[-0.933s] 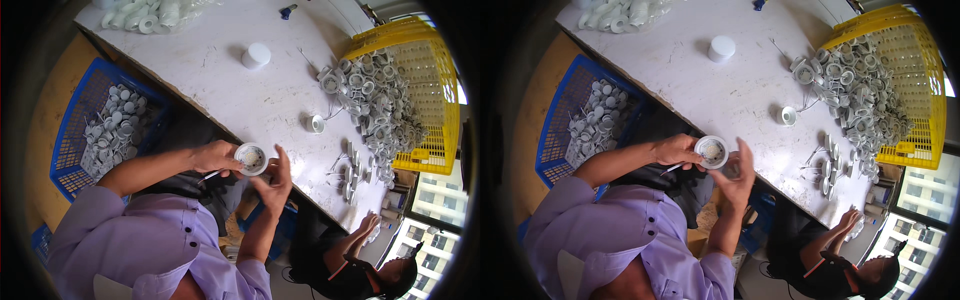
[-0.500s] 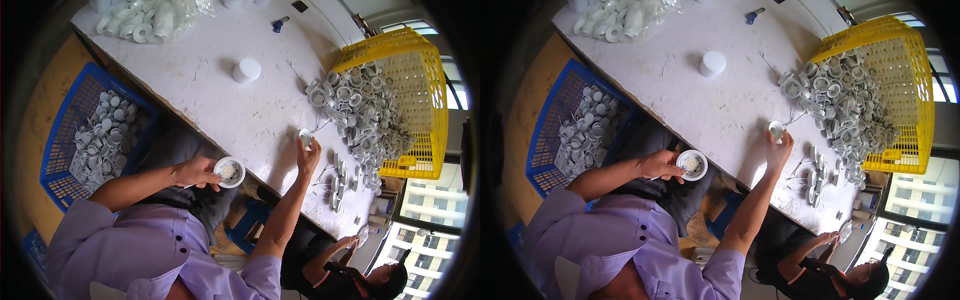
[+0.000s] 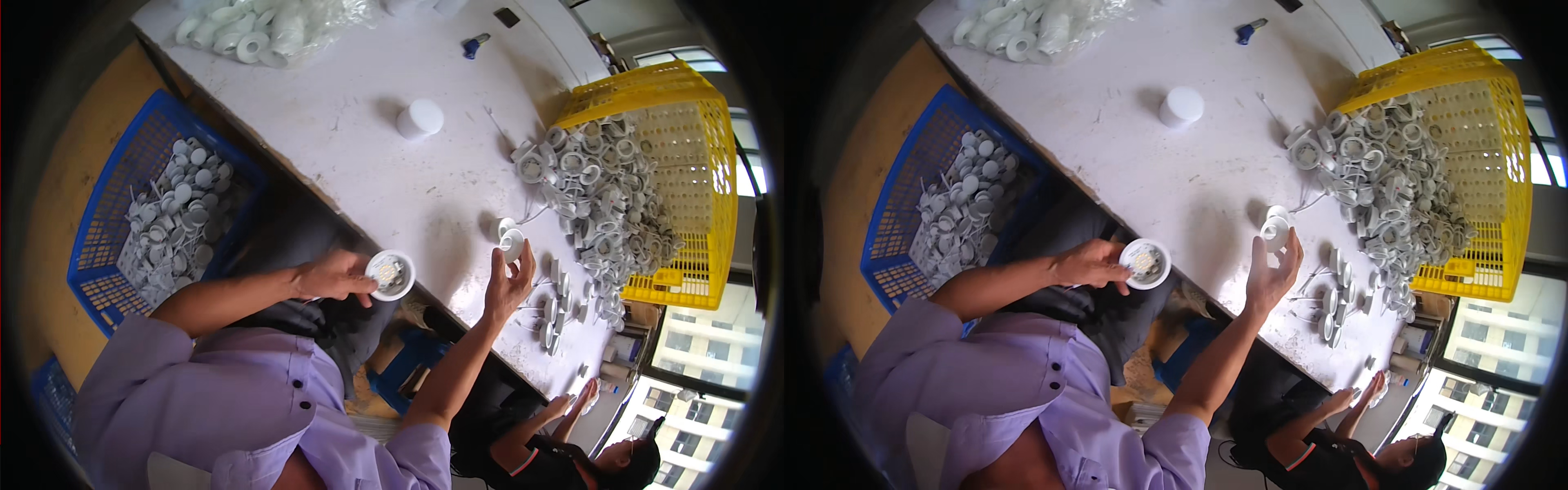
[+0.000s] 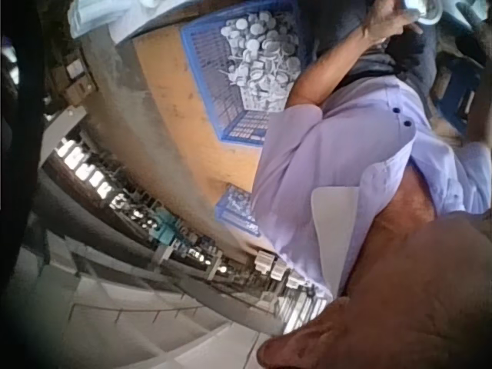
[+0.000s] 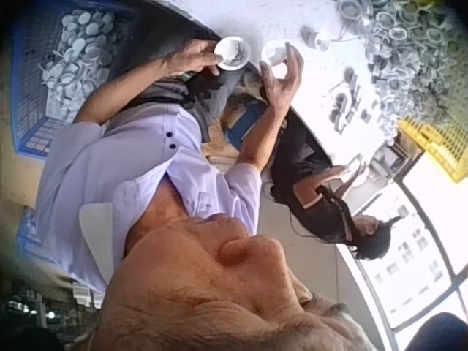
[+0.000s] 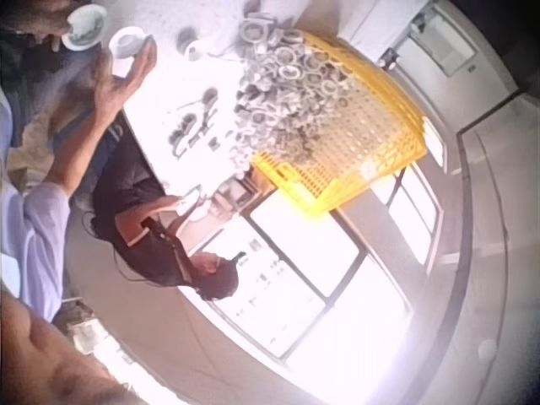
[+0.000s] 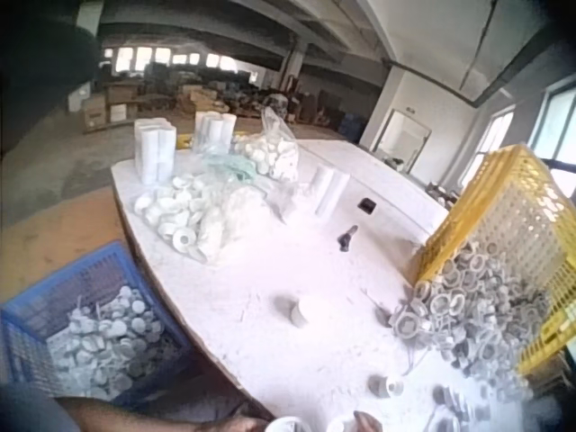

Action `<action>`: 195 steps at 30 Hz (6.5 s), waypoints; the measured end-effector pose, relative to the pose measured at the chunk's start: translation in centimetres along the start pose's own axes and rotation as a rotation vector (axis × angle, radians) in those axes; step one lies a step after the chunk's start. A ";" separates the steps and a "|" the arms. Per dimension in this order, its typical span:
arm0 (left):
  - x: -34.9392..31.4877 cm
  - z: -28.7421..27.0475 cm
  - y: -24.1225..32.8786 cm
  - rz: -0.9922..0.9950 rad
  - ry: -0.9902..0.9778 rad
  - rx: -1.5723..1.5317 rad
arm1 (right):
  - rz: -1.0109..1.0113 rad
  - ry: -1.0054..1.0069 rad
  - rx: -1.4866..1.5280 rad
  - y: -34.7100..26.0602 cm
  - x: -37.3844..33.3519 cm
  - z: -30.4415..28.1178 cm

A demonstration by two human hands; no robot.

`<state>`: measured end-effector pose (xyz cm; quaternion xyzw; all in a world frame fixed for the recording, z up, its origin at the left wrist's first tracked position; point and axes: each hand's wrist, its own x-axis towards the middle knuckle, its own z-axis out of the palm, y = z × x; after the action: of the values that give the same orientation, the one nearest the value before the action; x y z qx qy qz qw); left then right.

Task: The person assembles small white plastic lighting components by hand at a workbench, fitting LED circuits and other assembly parts into plastic housings.

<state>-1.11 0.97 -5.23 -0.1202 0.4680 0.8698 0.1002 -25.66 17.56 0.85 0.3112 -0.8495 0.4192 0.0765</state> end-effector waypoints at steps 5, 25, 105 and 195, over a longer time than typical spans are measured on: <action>0.7 0.1 0.4 0.093 0.014 0.053 | -0.198 -0.422 0.232 -5.9 -5.8 0.3; -0.2 1.3 0.0 0.206 0.095 0.147 | 0.361 -0.423 0.643 -5.4 -11.5 3.4; 3.6 3.5 2.0 -0.003 -0.110 0.219 | 0.334 -0.146 0.664 -4.7 -12.7 0.9; 3.7 4.4 -0.8 0.310 0.139 0.493 | 0.526 0.021 0.572 -4.5 -14.7 3.9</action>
<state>-4.91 5.30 -4.61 -0.0784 0.6837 0.7245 -0.0398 -10.78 19.39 -4.45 0.0873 -0.7483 0.6476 -0.1146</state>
